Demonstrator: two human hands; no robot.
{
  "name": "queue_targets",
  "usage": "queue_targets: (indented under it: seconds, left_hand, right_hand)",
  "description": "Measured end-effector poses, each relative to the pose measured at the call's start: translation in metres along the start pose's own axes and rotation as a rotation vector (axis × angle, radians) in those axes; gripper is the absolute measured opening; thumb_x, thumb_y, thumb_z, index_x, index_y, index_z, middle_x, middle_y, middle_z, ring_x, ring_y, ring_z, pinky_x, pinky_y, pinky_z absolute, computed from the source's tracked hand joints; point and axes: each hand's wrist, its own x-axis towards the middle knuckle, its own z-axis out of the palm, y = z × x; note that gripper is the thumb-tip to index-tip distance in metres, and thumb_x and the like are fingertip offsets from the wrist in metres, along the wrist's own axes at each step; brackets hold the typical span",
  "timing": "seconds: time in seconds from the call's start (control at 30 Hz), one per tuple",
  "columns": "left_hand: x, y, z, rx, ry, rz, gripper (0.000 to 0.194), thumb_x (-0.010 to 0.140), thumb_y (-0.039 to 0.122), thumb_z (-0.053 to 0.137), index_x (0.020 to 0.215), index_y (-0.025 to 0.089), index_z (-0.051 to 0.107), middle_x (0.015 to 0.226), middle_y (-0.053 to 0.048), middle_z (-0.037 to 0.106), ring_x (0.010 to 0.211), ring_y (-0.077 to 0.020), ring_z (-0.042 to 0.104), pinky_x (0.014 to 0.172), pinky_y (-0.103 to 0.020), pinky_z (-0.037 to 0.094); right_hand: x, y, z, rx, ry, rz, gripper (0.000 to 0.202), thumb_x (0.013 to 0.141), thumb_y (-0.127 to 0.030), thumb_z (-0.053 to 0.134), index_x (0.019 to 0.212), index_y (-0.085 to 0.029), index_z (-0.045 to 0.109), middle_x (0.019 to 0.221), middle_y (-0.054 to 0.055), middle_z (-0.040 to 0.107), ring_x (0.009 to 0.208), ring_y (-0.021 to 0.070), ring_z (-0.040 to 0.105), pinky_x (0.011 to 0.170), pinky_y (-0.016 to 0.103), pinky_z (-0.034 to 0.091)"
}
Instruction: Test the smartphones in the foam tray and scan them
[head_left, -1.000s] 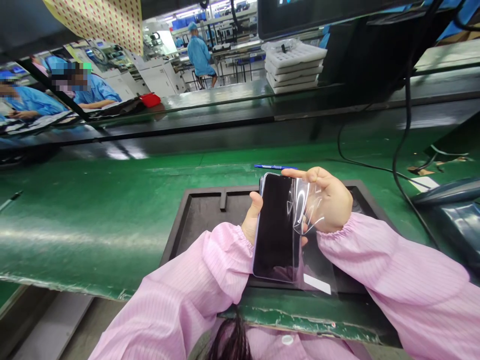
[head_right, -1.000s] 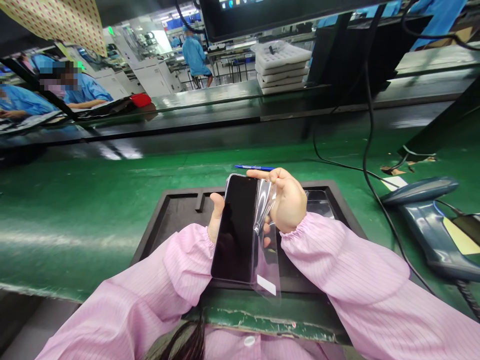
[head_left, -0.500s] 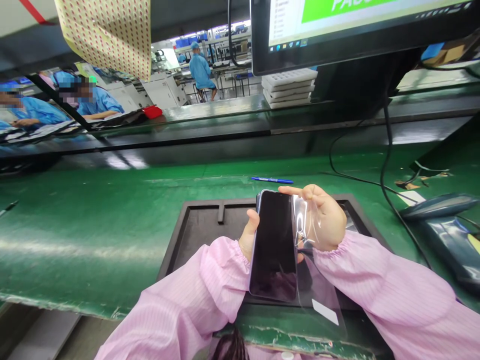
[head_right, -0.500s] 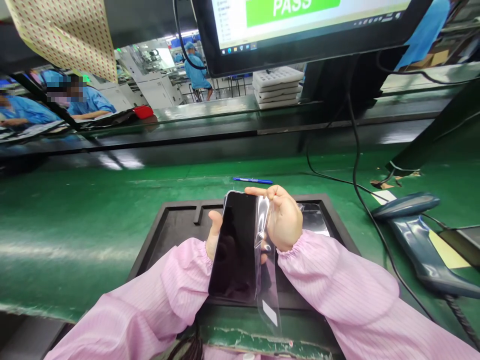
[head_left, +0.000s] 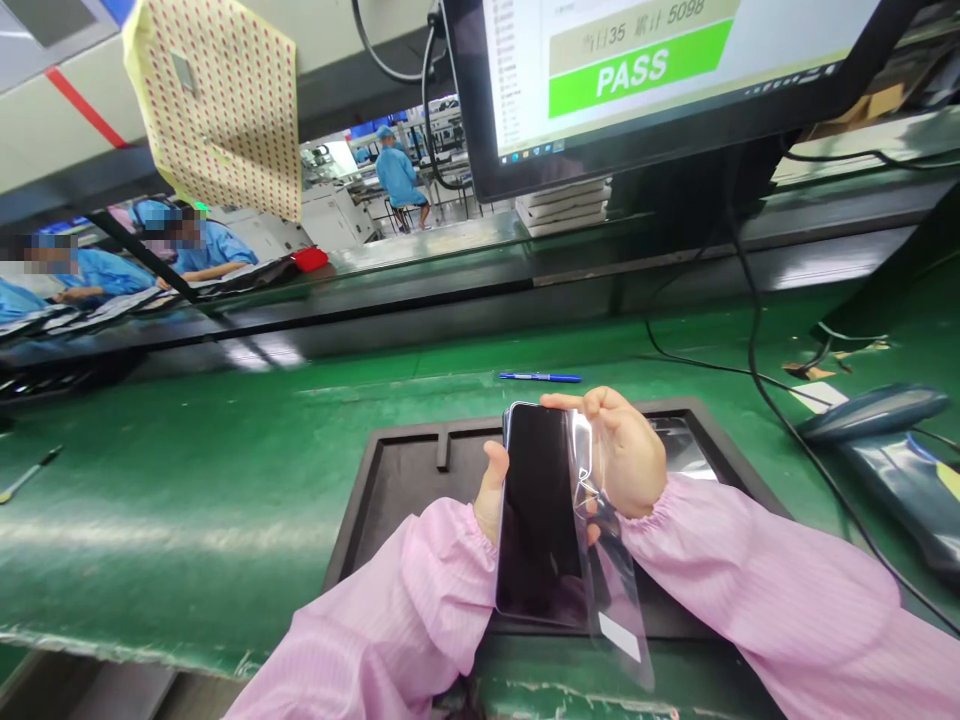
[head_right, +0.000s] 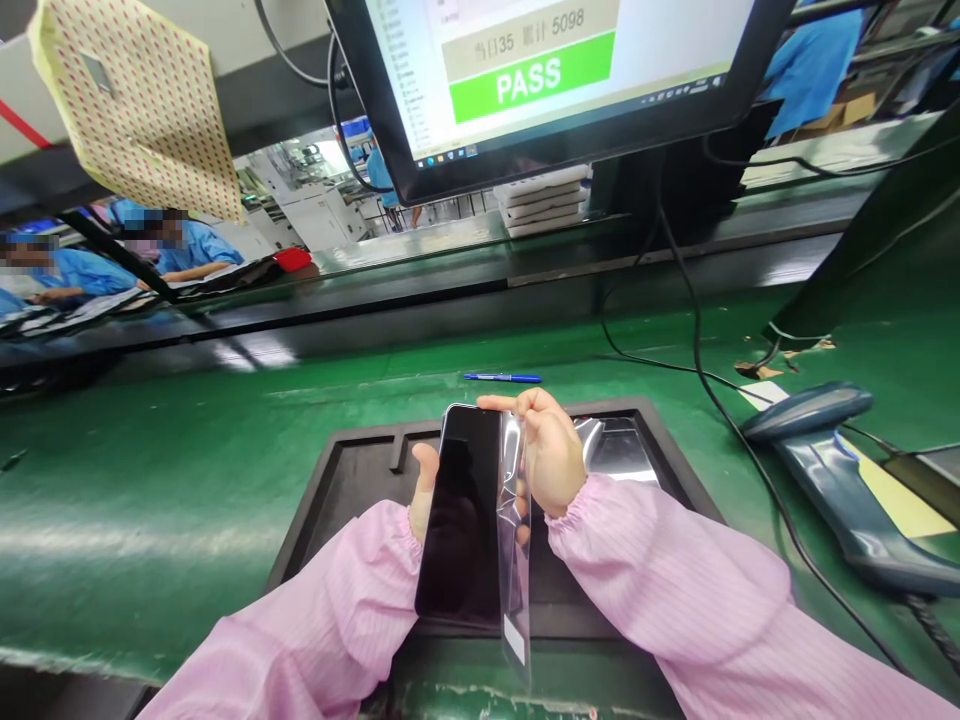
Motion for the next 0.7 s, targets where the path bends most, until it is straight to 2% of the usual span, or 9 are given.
queue_targets:
  seconds: [0.1, 0.2, 0.3, 0.37, 0.47, 0.57, 0.63, 0.7]
  left_hand:
    - [-0.001, 0.001, -0.001, 0.025, -0.007, -0.038, 0.094, 0.052, 0.084, 0.052, 0.106, 0.008, 0.06, 0.084, -0.014, 0.067, 0.072, -0.0254, 0.064, 0.071, -0.038, 0.048]
    - [0.0, 0.001, -0.002, 0.052, -0.033, -0.05, 0.093, 0.053, 0.084, 0.051, 0.104, 0.007, 0.061, 0.083, -0.014, 0.067, 0.072, -0.027, 0.065, 0.069, -0.037, 0.047]
    - [0.0, 0.0, -0.004, 0.047, -0.057, -0.02, 0.094, 0.054, 0.083, 0.053, 0.106, 0.005, 0.06, 0.087, -0.016, 0.067, 0.077, -0.0272, 0.065, 0.073, -0.038, 0.047]
    - [0.0, 0.0, -0.005, 0.029, -0.06, -0.02, 0.097, 0.054, 0.082, 0.054, 0.11, 0.003, 0.057, 0.088, -0.016, 0.067, 0.081, -0.026, 0.064, 0.076, -0.038, 0.047]
    - [0.0, 0.002, -0.006, -0.001, -0.049, -0.029, 0.098, 0.055, 0.08, 0.056, 0.116, 0.004, 0.055, 0.091, -0.015, 0.066, 0.084, -0.0241, 0.063, 0.08, -0.038, 0.046]
    - [0.001, 0.005, -0.004, -0.023, -0.05, -0.034, 0.094, 0.051, 0.077, 0.062, 0.113, 0.006, 0.057, 0.093, -0.014, 0.067, 0.084, -0.0229, 0.062, 0.081, -0.038, 0.046]
    - [0.002, 0.007, 0.0, -0.026, -0.051, -0.008, 0.087, 0.053, 0.075, 0.063, 0.109, 0.009, 0.06, 0.093, -0.013, 0.067, 0.083, -0.0225, 0.062, 0.079, -0.037, 0.046]
    - [0.004, 0.009, 0.007, -0.006, -0.036, 0.015, 0.079, 0.059, 0.074, 0.06, 0.106, 0.011, 0.062, 0.095, -0.013, 0.067, 0.088, -0.0254, 0.062, 0.081, -0.038, 0.045]
  right_hand:
    - [0.0, -0.001, 0.001, 0.001, 0.003, -0.004, 0.018, 0.076, -0.044, 0.036, 0.079, -0.026, 0.037, 0.101, 0.005, 0.067, 0.073, 0.0278, 0.063, 0.06, 0.045, 0.048]
    - [-0.001, -0.005, 0.001, 0.052, -0.008, 0.053, 0.018, 0.076, -0.042, 0.036, 0.082, -0.026, 0.04, 0.103, 0.006, 0.067, 0.063, 0.0245, 0.062, 0.052, 0.04, 0.047]
    - [-0.002, -0.01, 0.003, 0.204, -0.023, 0.175, 0.021, 0.074, -0.042, 0.042, 0.085, -0.024, 0.044, 0.112, 0.005, 0.064, 0.043, 0.0147, 0.051, 0.035, 0.029, 0.035]
    - [-0.003, -0.011, 0.005, 0.281, -0.023, 0.211, 0.027, 0.073, -0.044, 0.045, 0.091, -0.023, 0.046, 0.12, 0.007, 0.059, 0.038, 0.0093, 0.044, 0.029, 0.024, 0.024]
    - [-0.004, -0.013, 0.008, 0.328, 0.034, 0.18, 0.039, 0.075, -0.049, 0.045, 0.103, -0.022, 0.048, 0.121, 0.009, 0.057, 0.04, 0.007, 0.043, 0.029, 0.022, 0.023]
    - [-0.008, -0.015, 0.009, 0.318, 0.093, 0.272, 0.043, 0.074, -0.048, 0.052, 0.11, -0.024, 0.046, 0.088, 0.004, 0.065, 0.036, 0.007, 0.041, 0.03, 0.021, 0.025]
    - [-0.012, -0.017, 0.009, 0.279, 0.03, 0.409, 0.041, 0.071, -0.043, 0.058, 0.105, -0.023, 0.047, 0.061, -0.004, 0.056, 0.033, 0.0074, 0.038, 0.03, 0.02, 0.025]
    - [-0.015, -0.017, 0.008, 0.222, -0.069, 0.515, 0.031, 0.067, -0.039, 0.061, 0.09, -0.022, 0.05, 0.05, -0.008, 0.046, 0.032, 0.0071, 0.036, 0.029, 0.018, 0.023]
